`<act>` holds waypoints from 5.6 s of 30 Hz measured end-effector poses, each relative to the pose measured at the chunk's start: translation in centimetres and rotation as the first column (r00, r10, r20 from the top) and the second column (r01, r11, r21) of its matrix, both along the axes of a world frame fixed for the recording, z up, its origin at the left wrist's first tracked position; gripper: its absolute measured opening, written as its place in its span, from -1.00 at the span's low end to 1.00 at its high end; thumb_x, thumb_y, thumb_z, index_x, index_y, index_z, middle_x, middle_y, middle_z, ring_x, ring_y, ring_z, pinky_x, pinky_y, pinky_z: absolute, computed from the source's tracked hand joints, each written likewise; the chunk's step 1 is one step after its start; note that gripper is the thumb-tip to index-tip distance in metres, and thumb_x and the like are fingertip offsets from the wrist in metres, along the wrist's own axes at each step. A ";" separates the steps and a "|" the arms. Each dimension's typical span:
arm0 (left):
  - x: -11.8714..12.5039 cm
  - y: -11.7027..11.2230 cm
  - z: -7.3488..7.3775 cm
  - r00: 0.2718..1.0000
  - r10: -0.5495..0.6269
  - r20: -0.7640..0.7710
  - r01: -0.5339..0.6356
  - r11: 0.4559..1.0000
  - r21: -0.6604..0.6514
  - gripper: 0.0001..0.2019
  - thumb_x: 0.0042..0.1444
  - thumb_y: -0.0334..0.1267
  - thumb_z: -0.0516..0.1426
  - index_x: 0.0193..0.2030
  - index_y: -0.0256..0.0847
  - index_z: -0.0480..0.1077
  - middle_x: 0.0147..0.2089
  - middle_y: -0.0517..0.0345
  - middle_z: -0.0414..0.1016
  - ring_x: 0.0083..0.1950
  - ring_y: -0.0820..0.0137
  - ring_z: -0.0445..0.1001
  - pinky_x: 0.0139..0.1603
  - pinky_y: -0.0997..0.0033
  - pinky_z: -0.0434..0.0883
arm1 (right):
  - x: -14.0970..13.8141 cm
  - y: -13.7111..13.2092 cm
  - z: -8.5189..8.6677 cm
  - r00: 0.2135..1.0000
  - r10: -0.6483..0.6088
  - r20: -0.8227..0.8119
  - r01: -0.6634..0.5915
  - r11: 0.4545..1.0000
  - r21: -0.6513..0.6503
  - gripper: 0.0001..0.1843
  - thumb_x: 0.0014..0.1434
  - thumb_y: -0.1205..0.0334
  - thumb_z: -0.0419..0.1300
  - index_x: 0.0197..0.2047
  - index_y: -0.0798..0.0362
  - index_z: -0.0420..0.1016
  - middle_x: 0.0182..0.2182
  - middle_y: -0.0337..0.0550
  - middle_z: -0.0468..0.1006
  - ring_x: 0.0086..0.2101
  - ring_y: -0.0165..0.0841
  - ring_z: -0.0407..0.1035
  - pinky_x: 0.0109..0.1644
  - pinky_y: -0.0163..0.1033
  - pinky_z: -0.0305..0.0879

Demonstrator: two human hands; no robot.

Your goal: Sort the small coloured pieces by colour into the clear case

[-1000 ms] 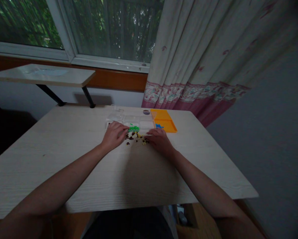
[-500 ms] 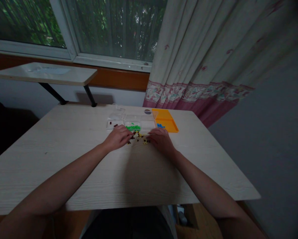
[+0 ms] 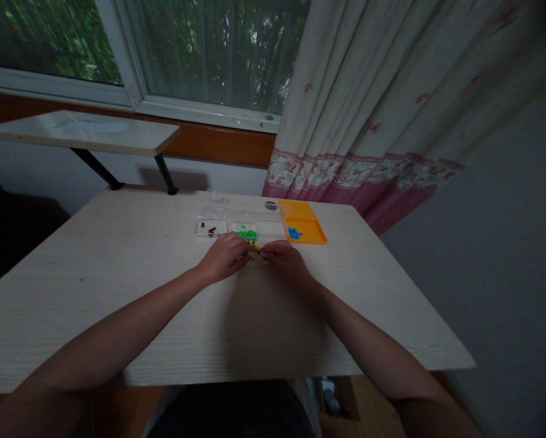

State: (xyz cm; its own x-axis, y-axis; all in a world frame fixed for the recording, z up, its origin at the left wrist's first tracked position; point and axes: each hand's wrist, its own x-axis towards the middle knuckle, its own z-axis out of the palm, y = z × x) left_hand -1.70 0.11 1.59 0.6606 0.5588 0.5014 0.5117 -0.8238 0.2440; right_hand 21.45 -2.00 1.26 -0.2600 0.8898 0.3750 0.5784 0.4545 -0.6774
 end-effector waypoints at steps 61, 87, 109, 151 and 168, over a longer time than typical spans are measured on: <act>-5.7 4.6 -1.0 0.872 0.424 0.244 -0.440 0.898 0.014 -0.79 0.21 -0.11 0.15 -0.24 -0.16 0.55 -0.23 0.05 0.49 -0.10 0.23 0.37 -0.01 0.16 0.29 | 4.3 0.7 0.5 0.833 -0.158 0.530 0.004 0.960 0.280 -0.84 0.26 0.21 0.18 -0.23 -0.05 0.61 -0.21 -0.09 0.59 -0.10 -0.19 0.34 0.01 -0.08 0.12; -6.2 5.4 -2.1 0.786 0.575 0.228 -0.580 0.813 -0.051 -0.79 0.17 -0.12 0.15 -0.26 -0.18 0.55 -0.23 0.03 0.47 -0.09 0.19 0.35 0.04 0.14 0.28 | 3.1 0.4 0.6 0.780 -0.159 0.606 0.045 0.979 0.199 -0.77 0.28 0.16 0.15 -0.29 0.08 0.59 -0.25 -0.04 0.59 -0.15 -0.18 0.33 -0.09 -0.11 0.05; -6.0 5.1 -2.0 0.761 0.605 0.236 -0.611 0.790 -0.054 -0.81 0.14 -0.12 0.20 -0.27 -0.16 0.58 -0.17 0.02 0.44 0.01 0.14 0.28 0.09 0.08 0.25 | 4.3 1.6 -0.9 0.984 -0.085 0.155 0.042 0.964 0.262 -0.77 0.24 0.12 0.21 -0.37 -0.01 0.63 -0.36 -0.12 0.62 -0.28 -0.28 0.45 -0.08 -0.14 0.27; 0.6 -0.9 -0.2 0.992 0.075 0.103 -0.087 0.990 0.108 -0.79 0.19 -0.05 0.19 -0.17 -0.12 0.49 -0.09 0.06 0.52 0.04 0.22 0.38 0.08 0.14 0.26 | -0.2 -0.5 0.0 0.994 -0.034 -0.104 0.042 0.996 0.072 -0.73 0.20 -0.02 0.23 -0.36 -0.04 0.62 -0.34 -0.12 0.60 -0.23 -0.26 0.45 -0.07 -0.12 0.34; 0.7 -0.5 -0.6 0.990 0.086 0.107 -0.097 0.990 0.099 -0.76 0.19 -0.01 0.19 -0.16 -0.10 0.48 -0.06 0.06 0.52 0.05 0.22 0.37 0.10 0.14 0.22 | -1.3 -1.0 -0.5 0.996 -0.045 -0.071 0.049 0.998 0.051 -0.79 0.20 0.04 0.24 -0.36 -0.06 0.62 -0.35 -0.16 0.60 -0.24 -0.28 0.44 -0.10 -0.16 0.35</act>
State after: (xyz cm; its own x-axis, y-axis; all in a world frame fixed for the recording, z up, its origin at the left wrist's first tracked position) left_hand -0.99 -0.43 1.02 0.5511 0.5559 0.6223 0.5631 -0.7981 0.2143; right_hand 20.17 -2.97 0.77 -0.1901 0.8791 0.4371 0.5517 0.4639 -0.6931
